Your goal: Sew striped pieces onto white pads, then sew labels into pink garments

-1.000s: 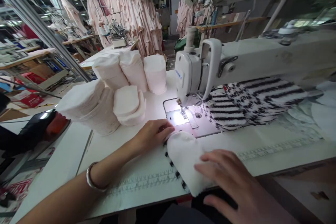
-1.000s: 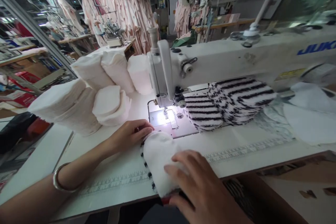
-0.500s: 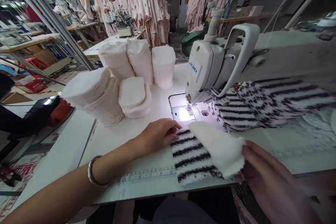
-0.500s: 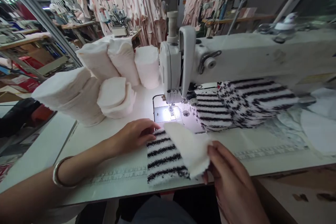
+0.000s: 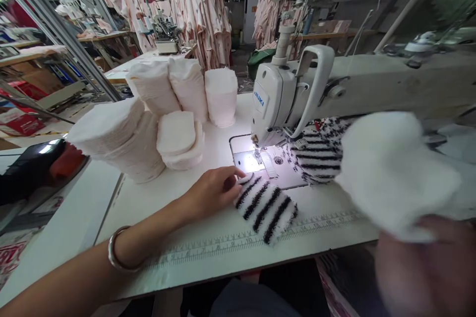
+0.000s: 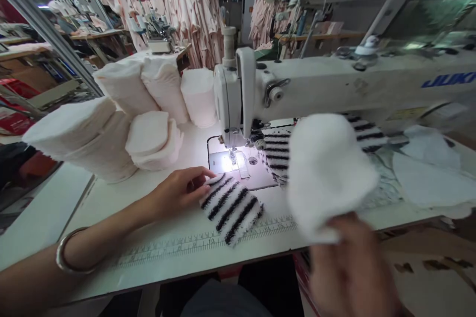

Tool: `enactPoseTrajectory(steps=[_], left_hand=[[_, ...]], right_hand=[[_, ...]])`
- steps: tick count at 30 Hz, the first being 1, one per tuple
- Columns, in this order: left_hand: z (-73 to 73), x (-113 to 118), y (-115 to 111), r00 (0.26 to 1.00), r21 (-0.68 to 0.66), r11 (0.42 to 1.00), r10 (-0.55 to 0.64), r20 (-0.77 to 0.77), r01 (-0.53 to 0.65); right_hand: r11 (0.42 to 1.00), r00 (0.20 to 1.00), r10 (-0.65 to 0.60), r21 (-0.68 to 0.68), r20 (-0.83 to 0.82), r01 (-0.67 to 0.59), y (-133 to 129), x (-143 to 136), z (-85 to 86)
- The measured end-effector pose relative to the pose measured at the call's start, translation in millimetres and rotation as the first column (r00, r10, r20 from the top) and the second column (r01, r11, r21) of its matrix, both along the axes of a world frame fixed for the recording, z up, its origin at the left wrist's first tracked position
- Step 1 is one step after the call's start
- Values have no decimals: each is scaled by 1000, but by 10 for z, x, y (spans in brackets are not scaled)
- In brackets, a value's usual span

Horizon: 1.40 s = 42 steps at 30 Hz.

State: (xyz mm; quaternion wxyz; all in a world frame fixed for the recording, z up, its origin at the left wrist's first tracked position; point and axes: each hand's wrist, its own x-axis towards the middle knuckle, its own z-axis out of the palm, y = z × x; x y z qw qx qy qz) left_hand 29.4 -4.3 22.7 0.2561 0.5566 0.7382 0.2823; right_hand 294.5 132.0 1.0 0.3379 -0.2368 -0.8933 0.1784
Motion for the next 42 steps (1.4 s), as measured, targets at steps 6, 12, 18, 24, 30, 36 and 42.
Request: enactPoseTrajectory(steps=[6,12,18,24,30,36,42], left_hand=[[-38,-47,-16,993,33,995,88,75,-91],[-63,-59,-3,992,29,995,93,83,-96],[53,-57,-5,974,14,999,28,224,-32],[367,-120,12,733,62,992,41,679,-113],[157,-242,32,978,20,986,164,129,-168],[36,-194,61,987,-11,989,147,-59,-148],[42,-193,45,981,-51,981,185,-59,-188]], right_hand=[[853,919,314,353,238,-383,-402,-605,-22],[856,931,287,377,224,-355,-436,-569,-90],[920,963,257,285,85,-271,-460,-694,-120],[603,989,112,-784,-97,-145,-504,-758,209],[661,988,130,-750,87,-21,-330,-366,125],[973,971,214,-113,110,-202,-292,-252,-43],[975,972,219,27,88,-222,-362,-518,-109]])
